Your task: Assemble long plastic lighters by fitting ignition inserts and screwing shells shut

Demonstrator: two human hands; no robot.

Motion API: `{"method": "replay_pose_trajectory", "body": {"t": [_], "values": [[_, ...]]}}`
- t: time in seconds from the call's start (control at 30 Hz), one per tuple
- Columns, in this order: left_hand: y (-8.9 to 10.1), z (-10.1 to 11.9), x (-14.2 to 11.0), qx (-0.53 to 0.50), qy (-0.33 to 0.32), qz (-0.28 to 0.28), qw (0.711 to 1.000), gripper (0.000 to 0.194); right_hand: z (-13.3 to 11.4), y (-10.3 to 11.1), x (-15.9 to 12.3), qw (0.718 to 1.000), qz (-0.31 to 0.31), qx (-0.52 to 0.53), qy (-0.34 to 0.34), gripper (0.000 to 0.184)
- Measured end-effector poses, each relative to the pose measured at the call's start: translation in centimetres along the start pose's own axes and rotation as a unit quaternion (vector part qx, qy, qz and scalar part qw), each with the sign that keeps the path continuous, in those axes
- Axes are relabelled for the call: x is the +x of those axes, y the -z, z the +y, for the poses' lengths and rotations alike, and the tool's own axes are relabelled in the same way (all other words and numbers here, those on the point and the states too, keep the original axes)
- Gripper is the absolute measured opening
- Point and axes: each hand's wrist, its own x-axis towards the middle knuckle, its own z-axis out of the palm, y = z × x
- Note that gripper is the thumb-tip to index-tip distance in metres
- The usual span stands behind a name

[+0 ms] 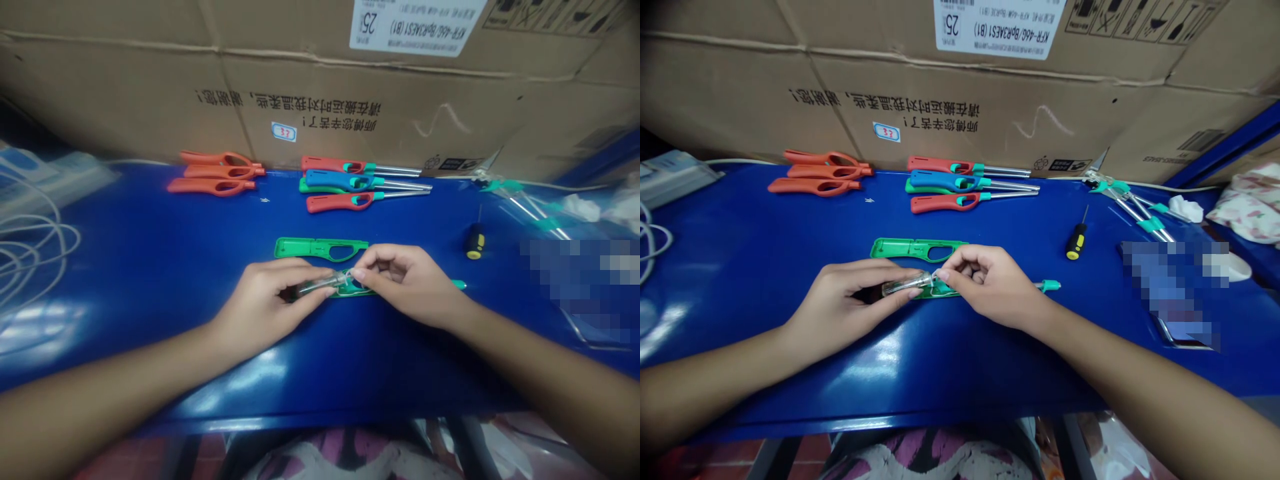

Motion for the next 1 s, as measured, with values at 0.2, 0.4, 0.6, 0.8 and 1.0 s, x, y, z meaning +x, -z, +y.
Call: {"method": "replay_pose_trajectory", "body": {"t": [0.2,0.4,0.6,0.8,1.0], "values": [[-0.2,-0.2,-0.1,-0.012,-0.009,0.002,1.000,0.018,0.0,-0.3,0.0,1.000,0.006,-0.007,0.006,0.023],[-0.2,-0.2,-0.1,-0.012,-0.012,0.001,1.000,0.018,0.0,-0.5,0.0,1.000,0.008,-0.008,0.016,0.021],[-0.3,-0.4,-0.2,-0.007,-0.004,0.001,1.000,0.018,0.0,-0.6,0.0,0.999,0.012,-0.028,0.021,0.021],[1.0,-0.5,0.2,0.041,-0.034,-0.048,0.997,0.021,0.4,-0.5,0.1,0.998,0.031,-0.040,0.042,0.022],[2.5,-0.6,1.1,0.130,-0.033,-0.139,0.981,0.019,0.7,0.0,0.3,0.994,0.078,-0.032,0.075,0.019]]}}
